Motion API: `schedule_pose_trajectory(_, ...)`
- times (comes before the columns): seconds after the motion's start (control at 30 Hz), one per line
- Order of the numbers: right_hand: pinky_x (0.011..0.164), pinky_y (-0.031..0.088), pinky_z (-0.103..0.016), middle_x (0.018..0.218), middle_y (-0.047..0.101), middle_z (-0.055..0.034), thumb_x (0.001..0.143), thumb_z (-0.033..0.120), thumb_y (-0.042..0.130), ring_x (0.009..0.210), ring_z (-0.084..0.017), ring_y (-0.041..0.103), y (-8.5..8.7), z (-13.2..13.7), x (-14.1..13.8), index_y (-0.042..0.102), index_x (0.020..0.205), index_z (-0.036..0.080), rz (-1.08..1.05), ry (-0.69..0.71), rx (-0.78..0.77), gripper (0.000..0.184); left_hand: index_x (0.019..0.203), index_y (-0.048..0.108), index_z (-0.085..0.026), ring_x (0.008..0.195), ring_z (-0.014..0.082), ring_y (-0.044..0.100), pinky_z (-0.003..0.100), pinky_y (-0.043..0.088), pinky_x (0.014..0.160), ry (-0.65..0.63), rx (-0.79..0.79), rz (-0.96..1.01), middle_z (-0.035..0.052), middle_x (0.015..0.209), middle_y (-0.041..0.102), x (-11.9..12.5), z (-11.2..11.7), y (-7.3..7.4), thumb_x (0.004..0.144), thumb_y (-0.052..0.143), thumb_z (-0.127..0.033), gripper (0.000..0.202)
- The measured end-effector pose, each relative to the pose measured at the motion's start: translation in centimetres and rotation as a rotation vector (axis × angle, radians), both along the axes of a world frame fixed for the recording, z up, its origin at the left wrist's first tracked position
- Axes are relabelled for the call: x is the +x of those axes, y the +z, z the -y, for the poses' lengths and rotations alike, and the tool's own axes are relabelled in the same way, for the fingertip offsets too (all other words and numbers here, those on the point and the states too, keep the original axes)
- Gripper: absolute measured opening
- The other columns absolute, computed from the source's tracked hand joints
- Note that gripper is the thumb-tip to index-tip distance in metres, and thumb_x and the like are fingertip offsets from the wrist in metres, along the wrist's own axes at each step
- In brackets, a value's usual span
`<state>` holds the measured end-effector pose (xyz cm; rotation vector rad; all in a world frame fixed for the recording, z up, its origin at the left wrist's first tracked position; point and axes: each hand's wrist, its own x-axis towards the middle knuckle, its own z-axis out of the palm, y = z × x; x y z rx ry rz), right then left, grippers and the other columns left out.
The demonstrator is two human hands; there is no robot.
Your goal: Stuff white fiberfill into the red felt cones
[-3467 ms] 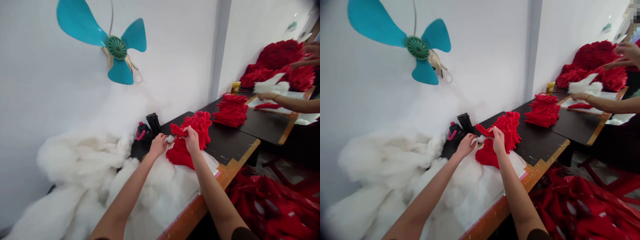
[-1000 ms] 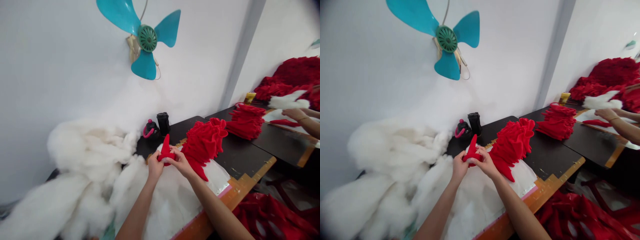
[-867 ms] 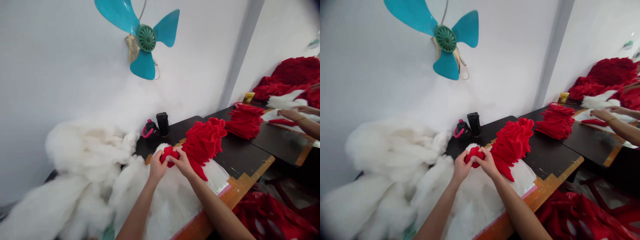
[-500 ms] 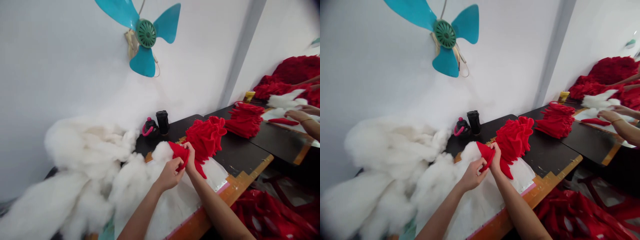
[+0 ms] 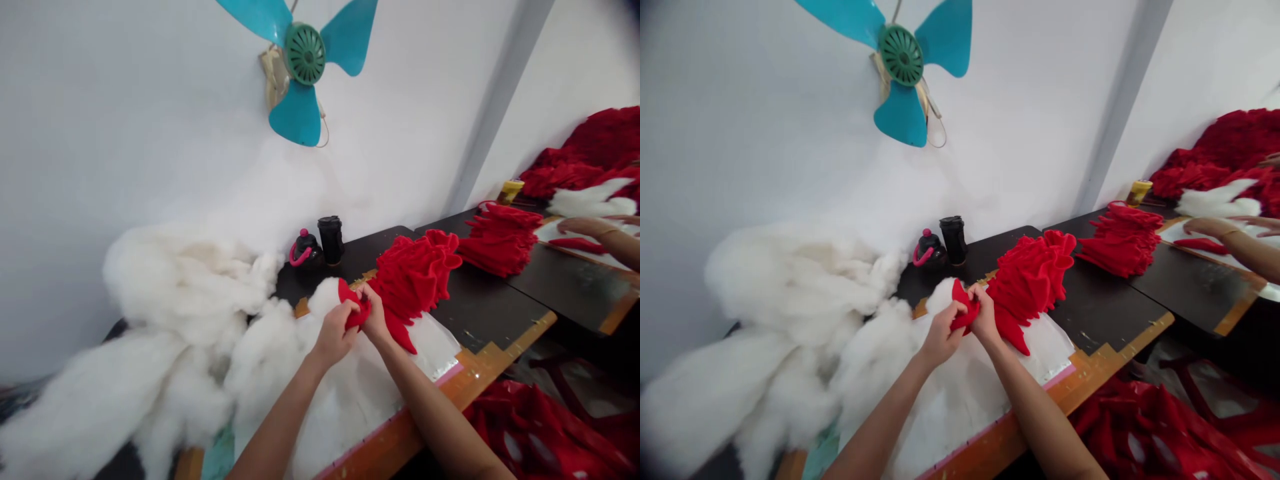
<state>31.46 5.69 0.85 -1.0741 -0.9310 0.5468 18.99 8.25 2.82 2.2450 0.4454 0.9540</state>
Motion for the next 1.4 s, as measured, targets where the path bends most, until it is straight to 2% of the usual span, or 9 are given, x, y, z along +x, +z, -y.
schedule_pose_trajectory(0.1, 0.054, 0.028, -0.027, 0.058, 0.033, 0.0039, 0.074, 0.021, 0.044, 0.057, -0.013, 0.03, 0.1, 0.3, 0.4, 0.03, 0.062, 0.022, -0.067, -0.124, -0.059, 0.019, 0.085, 0.052, -0.021, 0.078, 0.0196, 0.055, 0.03, 0.044, 0.074, -0.147, 0.096, -0.086, 0.0046, 0.081, 0.06, 0.6, 1.4, -0.3, 0.073, 0.046, -0.007, 0.019)
schedule_pose_trajectory(0.2, 0.055, 0.03, -0.026, 0.059, 0.036, 0.004, 0.073, 0.022, 0.048, 0.057, -0.013, 0.032, 0.2, 0.2, 0.9, 0.033, 0.062, 0.022, -0.103, -0.133, -0.014, 0.018, 0.093, 0.05, -0.021, 0.073, 0.0173, 0.054, 0.028, 0.043, 0.069, -0.08, 0.04, -0.072, 0.0034, 0.082, 0.059, 1.1, 2.1, -0.5, 0.078, 0.048, -0.01, 0.019)
schedule_pose_trajectory(0.4, 0.066, 0.043, -0.027, 0.085, 0.059, -0.0013, 0.072, 0.024, 0.065, 0.073, -0.016, 0.055, 0.4, 0.0, 1.0, 0.058, 0.09, 0.022, -0.205, 0.297, 0.055, 0.02, 0.101, 0.047, -0.02, 0.07, 0.0145, 0.054, 0.024, 0.043, 0.065, 0.243, -0.078, 0.142, 0.0012, 0.085, 0.057, 0.8, 0.5, -0.4, 0.081, 0.06, -0.022, 0.024)
schedule_pose_trajectory(0.53, 0.066, 0.044, -0.026, 0.082, 0.059, -0.001, 0.073, 0.025, 0.068, 0.071, -0.015, 0.055, 0.7, 0.2, 0.9, 0.06, 0.09, 0.021, -0.158, 0.397, 0.016, 0.019, 0.094, 0.05, -0.02, 0.067, 0.0141, 0.055, 0.024, 0.04, 0.063, 0.314, -0.112, 0.141, 0.0001, 0.081, 0.058, 0.1, -1.0, -0.4, 0.086, 0.048, -0.017, 0.009)
schedule_pose_trajectory(0.77, 0.058, 0.04, -0.022, 0.079, 0.054, 0.0024, 0.065, 0.015, 0.063, 0.066, -0.013, 0.05, 0.6, 0.0, 0.3, 0.054, 0.099, 0.025, -0.193, 0.374, -0.025, 0.036, 0.099, 0.051, -0.021, 0.076, 0.0171, 0.059, 0.027, 0.043, 0.07, 0.099, -0.031, 0.09, 0.0038, 0.089, 0.062, -0.3, -0.5, 0.1, 0.09, 0.043, -0.017, 0.013)
schedule_pose_trajectory(0.93, 0.059, 0.04, -0.025, 0.067, 0.053, 0.0014, 0.069, 0.019, 0.055, 0.063, -0.014, 0.048, -0.4, -0.4, 1.1, 0.052, 0.069, 0.02, -0.033, 0.156, -0.111, 0.004, 0.09, 0.051, -0.021, 0.073, 0.0201, 0.055, 0.029, 0.041, 0.068, -0.024, 0.164, -0.036, 0.0053, 0.08, 0.061, 0.6, 1.5, -0.9, 0.085, 0.044, -0.013, 0.012)
schedule_pose_trajectory(1.03, 0.063, 0.042, -0.026, 0.072, 0.058, 0.0014, 0.07, 0.018, 0.051, 0.066, -0.015, 0.051, -0.6, -0.5, 1.3, 0.053, 0.073, 0.021, -0.024, 0.001, -0.106, 0.004, 0.089, 0.051, -0.021, 0.071, 0.0203, 0.053, 0.03, 0.041, 0.07, -0.068, 0.219, -0.046, 0.0043, 0.075, 0.06, 1.1, 2.0, -1.4, 0.088, 0.042, -0.015, 0.011)
schedule_pose_trajectory(1.2, 0.065, 0.046, -0.028, 0.084, 0.066, -0.0018, 0.075, 0.022, 0.057, 0.07, -0.017, 0.059, 0.4, -0.1, 0.9, 0.061, 0.098, 0.022, -0.067, 0.202, -0.049, 0.024, 0.097, 0.052, -0.02, 0.08, 0.0214, 0.056, 0.031, 0.041, 0.072, -0.016, 0.083, -0.053, 0.0066, 0.088, 0.062, 0.9, 1.5, -1.0, 0.087, 0.044, -0.015, 0.014)
schedule_pose_trajectory(1.4, 0.066, 0.046, -0.027, 0.09, 0.066, -0.0024, 0.074, 0.024, 0.068, 0.076, -0.017, 0.06, 1.3, 0.5, 0.9, 0.059, 0.108, 0.024, -0.152, 0.333, 0.029, 0.035, 0.095, 0.055, -0.019, 0.07, 0.0169, 0.052, 0.028, 0.04, 0.068, -0.01, -0.161, 0.065, 0.0029, 0.079, 0.058, 0.1, 1.0, 0.0, 0.087, 0.052, -0.027, 0.012)
